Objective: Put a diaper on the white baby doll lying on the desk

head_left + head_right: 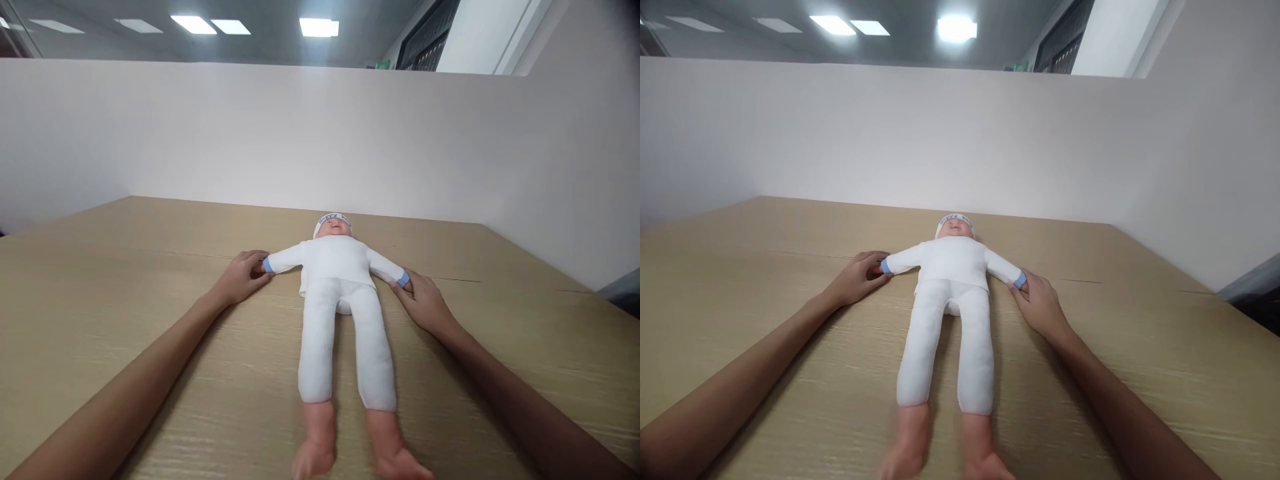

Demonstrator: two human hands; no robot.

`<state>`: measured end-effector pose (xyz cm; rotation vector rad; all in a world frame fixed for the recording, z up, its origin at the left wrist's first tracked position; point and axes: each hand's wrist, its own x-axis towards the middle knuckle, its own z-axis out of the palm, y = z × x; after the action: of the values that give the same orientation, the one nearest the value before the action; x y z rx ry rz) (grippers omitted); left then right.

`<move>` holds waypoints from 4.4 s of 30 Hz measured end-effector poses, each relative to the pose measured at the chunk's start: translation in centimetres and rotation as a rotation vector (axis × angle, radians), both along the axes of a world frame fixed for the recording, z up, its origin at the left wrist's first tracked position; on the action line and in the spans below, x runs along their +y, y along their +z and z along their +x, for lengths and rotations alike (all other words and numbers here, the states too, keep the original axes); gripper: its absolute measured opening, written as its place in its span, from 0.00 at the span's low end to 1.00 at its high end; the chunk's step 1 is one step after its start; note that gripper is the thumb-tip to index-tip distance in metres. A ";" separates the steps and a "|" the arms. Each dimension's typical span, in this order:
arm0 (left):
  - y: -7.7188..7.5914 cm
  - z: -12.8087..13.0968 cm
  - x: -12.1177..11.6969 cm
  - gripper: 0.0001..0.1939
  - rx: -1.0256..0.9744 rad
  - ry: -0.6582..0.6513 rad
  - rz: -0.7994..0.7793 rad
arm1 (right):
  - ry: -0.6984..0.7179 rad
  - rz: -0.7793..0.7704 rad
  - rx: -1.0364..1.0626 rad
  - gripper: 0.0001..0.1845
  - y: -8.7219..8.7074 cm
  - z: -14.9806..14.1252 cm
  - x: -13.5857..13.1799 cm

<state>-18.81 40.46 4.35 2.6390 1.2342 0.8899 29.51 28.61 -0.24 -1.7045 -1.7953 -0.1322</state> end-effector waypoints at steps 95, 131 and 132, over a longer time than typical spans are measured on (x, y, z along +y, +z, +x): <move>-1.4 -0.9 -5.4 0.27 0.155 0.462 -0.108 | -0.295 -0.001 -0.112 0.28 -3.1 0.3 -4.3; -2.1 -2.6 -0.8 0.26 0.010 0.336 0.004 | -0.319 0.080 0.127 0.25 -3.5 2.5 -2.6; -2.2 -2.7 -0.8 0.26 0.008 0.339 0.004 | -0.325 0.080 0.138 0.25 -3.4 2.5 -2.6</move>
<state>-21.46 39.67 2.14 2.4777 1.7165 0.9243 32.06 26.02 -3.67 -1.8876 -1.3870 -0.2160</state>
